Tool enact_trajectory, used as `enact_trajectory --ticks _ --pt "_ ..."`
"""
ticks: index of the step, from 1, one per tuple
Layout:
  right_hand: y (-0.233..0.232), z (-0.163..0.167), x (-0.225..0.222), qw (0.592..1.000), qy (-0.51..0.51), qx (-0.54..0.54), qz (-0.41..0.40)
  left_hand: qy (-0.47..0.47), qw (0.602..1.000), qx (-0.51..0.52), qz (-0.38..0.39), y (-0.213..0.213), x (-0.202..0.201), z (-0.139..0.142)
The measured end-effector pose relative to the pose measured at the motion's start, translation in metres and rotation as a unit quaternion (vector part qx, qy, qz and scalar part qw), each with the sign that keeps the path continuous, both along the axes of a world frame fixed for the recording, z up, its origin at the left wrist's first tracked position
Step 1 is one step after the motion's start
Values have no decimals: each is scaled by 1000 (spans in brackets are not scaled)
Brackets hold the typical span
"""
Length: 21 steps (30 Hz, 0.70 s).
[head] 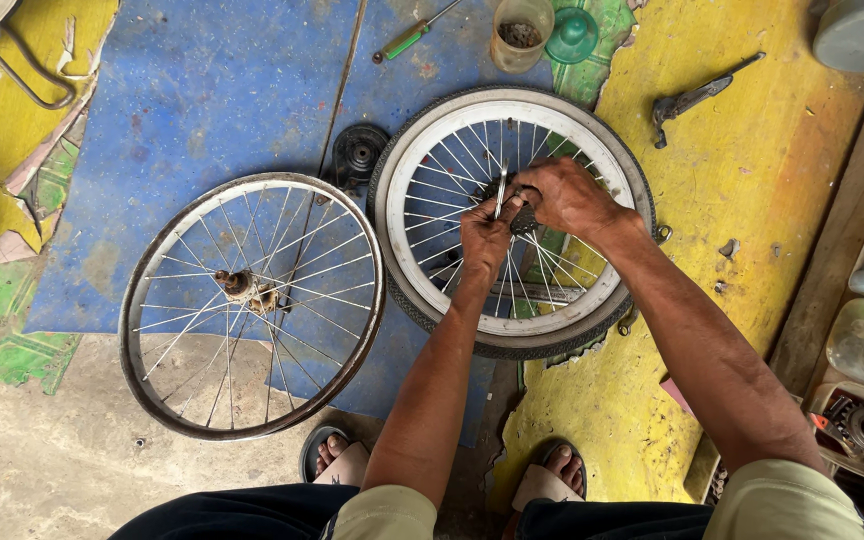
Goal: The person uses a wrench to tighten the axle nuts on a bicycle wheel hub. They then use an adjustable wrench to further tighten the nuts on both sides of the hub while holding the wheel upright.
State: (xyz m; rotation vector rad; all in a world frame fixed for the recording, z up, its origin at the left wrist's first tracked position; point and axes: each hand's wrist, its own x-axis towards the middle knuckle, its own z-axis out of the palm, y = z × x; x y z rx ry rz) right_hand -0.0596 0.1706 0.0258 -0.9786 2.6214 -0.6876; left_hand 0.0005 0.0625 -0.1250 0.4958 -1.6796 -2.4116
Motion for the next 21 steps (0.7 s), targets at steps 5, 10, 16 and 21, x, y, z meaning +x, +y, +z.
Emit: enact_trajectory --ticks 5,10,16,21 --pt "5 -9 -2 1000 24 -3 15 -29 999 -12 -9 -1 3 5" --pt "6 -13 -1 986 135 -54 78 21 999 34 3 0 1 0" --pt "1 0 1 998 40 45 10 3 1000 -6 2 -1 1 1" --pt "-5 2 3 993 41 111 -26 -54 996 -66 -3 -2 4 4"
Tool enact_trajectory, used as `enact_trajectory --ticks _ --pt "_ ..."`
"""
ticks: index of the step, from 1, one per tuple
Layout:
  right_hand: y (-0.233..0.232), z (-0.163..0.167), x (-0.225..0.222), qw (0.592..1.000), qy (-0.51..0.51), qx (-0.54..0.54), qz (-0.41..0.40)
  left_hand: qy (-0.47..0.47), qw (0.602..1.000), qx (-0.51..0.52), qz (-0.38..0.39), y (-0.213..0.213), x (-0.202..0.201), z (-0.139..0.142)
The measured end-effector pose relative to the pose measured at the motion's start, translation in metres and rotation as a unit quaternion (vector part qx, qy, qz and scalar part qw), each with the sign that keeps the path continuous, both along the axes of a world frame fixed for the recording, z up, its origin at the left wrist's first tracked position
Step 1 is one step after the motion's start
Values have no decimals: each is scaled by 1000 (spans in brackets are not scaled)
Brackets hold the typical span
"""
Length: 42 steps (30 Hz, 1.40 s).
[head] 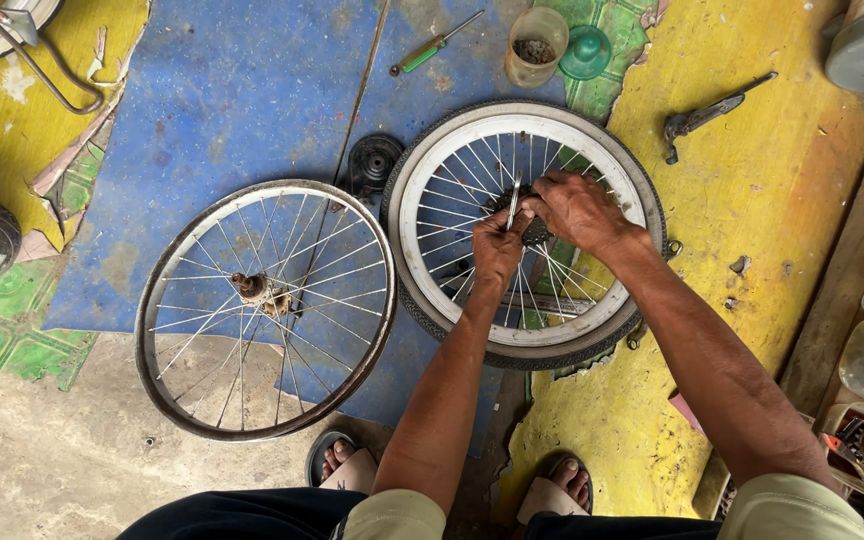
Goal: The person uses a wrench to tighten the axle nuts on a bicycle wheel hub. They then use an adjustable wrench to further tighten the nuts on both sides of the hub while holding the wheel upright.
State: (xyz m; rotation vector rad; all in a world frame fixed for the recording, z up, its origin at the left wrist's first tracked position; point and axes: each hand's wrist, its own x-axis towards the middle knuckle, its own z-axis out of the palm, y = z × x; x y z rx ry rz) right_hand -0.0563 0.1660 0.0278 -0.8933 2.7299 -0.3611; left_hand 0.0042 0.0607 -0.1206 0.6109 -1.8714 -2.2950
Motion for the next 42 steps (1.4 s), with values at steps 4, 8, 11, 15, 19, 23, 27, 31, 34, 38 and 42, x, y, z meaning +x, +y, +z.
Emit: enact_trajectory --ticks 4,8,11,15,19,23,27,31,34,38,42 --pt "-5 -4 3 998 47 34 -9 26 1000 13 11 1 -2 -6" --pt "-3 -1 2 1000 -4 12 -23 111 988 106 6 2 -4 -11" --pt "2 1 0 997 -62 -38 -9 72 991 111 6 2 -3 -11" --pt "8 -5 -3 999 -41 28 17 29 998 59 8 3 -2 -9" --pt "11 -16 -6 995 42 63 66 82 992 89 25 5 -3 -11" --pt "10 -17 -5 994 67 50 75 84 993 76 21 3 -3 -11" --pt "8 -13 0 997 35 73 17 2 995 100 12 2 -1 -8" --pt "13 -12 -1 999 42 3 -12 50 986 159 6 4 -4 -10" --pt "15 -15 -3 994 40 -86 49 105 985 139 9 5 -8 -12" --pt "9 -16 -2 999 16 29 5 113 982 150 15 4 -7 -14" --pt "6 -10 0 998 7 55 -23 10 997 77 -1 1 -1 -1"
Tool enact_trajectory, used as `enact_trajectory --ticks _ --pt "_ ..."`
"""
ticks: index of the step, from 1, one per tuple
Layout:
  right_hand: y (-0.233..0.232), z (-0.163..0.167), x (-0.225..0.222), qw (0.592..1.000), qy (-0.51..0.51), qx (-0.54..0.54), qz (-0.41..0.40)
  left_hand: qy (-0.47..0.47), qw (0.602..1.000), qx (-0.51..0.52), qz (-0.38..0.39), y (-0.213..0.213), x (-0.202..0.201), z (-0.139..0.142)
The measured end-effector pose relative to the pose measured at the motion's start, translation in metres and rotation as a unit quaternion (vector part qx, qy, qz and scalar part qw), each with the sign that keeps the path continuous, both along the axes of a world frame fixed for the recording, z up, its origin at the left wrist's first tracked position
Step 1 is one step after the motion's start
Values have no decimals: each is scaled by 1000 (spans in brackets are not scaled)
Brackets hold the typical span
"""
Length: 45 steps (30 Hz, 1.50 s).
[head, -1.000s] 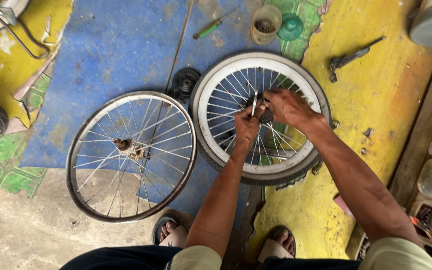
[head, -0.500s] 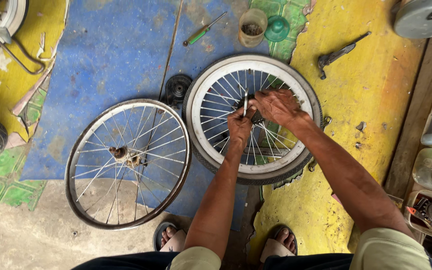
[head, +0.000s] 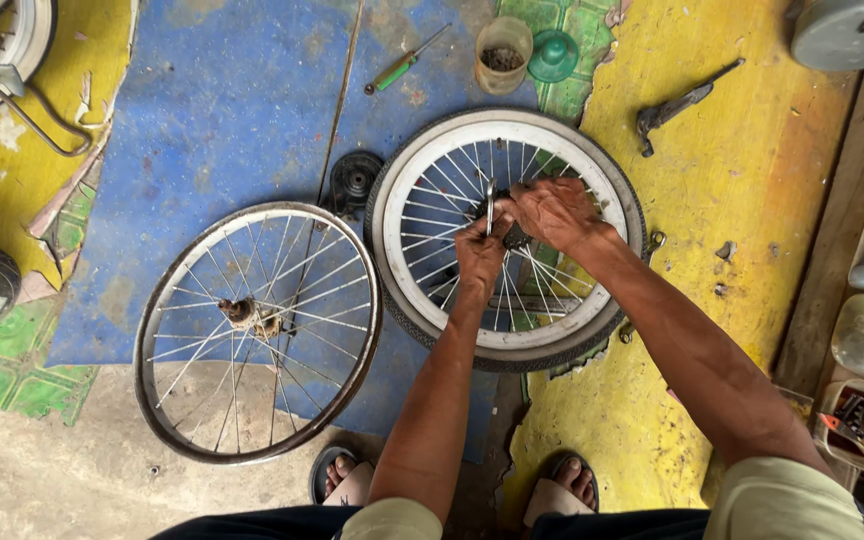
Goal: The person uses a wrench to tighten the axle nuts on a bicycle wheel hub. They then use an adjustable wrench to further tighten the nuts on both sides of the hub while holding the wheel upright.
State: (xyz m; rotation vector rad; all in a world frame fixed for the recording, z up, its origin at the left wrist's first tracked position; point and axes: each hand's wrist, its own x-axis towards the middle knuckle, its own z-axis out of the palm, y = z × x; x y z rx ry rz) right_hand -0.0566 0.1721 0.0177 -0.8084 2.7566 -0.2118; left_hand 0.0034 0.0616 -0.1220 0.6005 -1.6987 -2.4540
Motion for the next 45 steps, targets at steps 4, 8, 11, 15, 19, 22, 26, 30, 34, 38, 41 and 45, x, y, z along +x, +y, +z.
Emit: enact_trajectory --ticks 4,8,11,15,19,22,26,30,34,38,41,45 --pt "0 3 -2 993 -21 -105 40 40 997 63 6 -2 1 1" --pt "-5 0 -4 1000 -24 -1 7 95 990 98 17 -3 -5 -16" --pt "-5 0 -4 1000 -6 -22 -4 140 957 252 8 -4 -6 -25" --pt "0 1 -5 994 -46 -93 16 64 988 140 7 -4 -2 -20" --pt "-3 -4 -4 994 -43 96 -27 2 1000 6 9 -1 0 -15" --pt "0 -9 -2 998 -26 -18 -46 28 999 30 5 -2 0 -16" --pt "8 -17 -2 988 -43 -141 37 56 997 48 3 -3 0 -25" --pt "3 -23 -3 999 -30 -38 22 8 994 108 -2 -1 0 -31" --pt "-5 -17 -1 999 18 -37 15 30 998 51 1 -1 -2 -21" --pt "7 -11 6 995 -75 -26 -67 -35 998 34 -32 -11 -3 4" --pt "47 -16 1 991 10 -95 -93 -87 994 -26 -58 -24 4 23" --pt "139 -47 7 959 84 -118 -243 -90 994 -53 -15 -41 23 38"
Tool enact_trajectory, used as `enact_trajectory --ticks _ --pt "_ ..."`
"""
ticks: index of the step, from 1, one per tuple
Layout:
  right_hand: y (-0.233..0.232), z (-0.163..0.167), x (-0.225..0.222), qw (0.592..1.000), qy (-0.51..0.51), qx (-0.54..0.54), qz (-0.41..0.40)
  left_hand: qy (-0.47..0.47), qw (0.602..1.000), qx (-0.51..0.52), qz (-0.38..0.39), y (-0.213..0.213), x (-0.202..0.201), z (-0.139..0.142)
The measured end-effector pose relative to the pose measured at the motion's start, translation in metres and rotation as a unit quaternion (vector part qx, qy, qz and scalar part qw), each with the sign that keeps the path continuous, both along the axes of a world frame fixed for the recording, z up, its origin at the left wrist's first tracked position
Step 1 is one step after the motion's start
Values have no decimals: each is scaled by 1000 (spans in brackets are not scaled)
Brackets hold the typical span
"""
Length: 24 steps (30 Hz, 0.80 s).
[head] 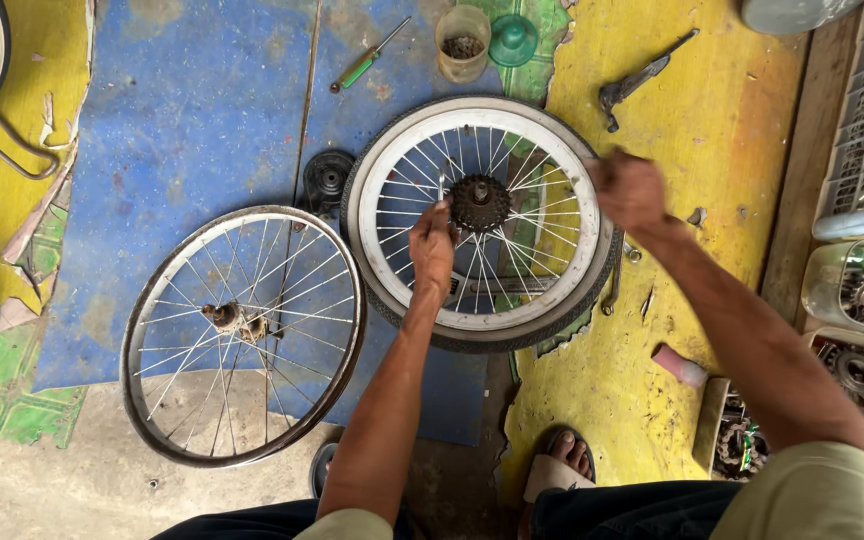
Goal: The person uses a wrench to tighten the axle nuts on a bicycle wheel hub. They then use an adjustable wrench to further tighten the nuts on both sides of the hub while holding the wheel upright.
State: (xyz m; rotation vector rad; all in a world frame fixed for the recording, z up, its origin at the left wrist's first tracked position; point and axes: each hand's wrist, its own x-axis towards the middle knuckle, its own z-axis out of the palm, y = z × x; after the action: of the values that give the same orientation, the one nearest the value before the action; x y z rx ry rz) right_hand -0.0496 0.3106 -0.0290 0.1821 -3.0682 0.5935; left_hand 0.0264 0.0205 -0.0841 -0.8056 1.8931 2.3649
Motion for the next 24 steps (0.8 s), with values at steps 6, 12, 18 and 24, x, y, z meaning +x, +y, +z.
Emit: enact_trajectory --ticks 6,12,18,24 --pt "73 -75 60 912 -376 143 -76 -46 973 -180 -138 -9 25 1" --pt "68 -105 84 888 -411 191 -72 -53 980 -119 -149 -4 20 2" --pt "68 -103 84 904 -391 159 -61 -29 980 -90 -175 -2 11 15" --pt "76 -100 82 898 -413 61 -139 -69 976 -102 -182 -1 8 33"
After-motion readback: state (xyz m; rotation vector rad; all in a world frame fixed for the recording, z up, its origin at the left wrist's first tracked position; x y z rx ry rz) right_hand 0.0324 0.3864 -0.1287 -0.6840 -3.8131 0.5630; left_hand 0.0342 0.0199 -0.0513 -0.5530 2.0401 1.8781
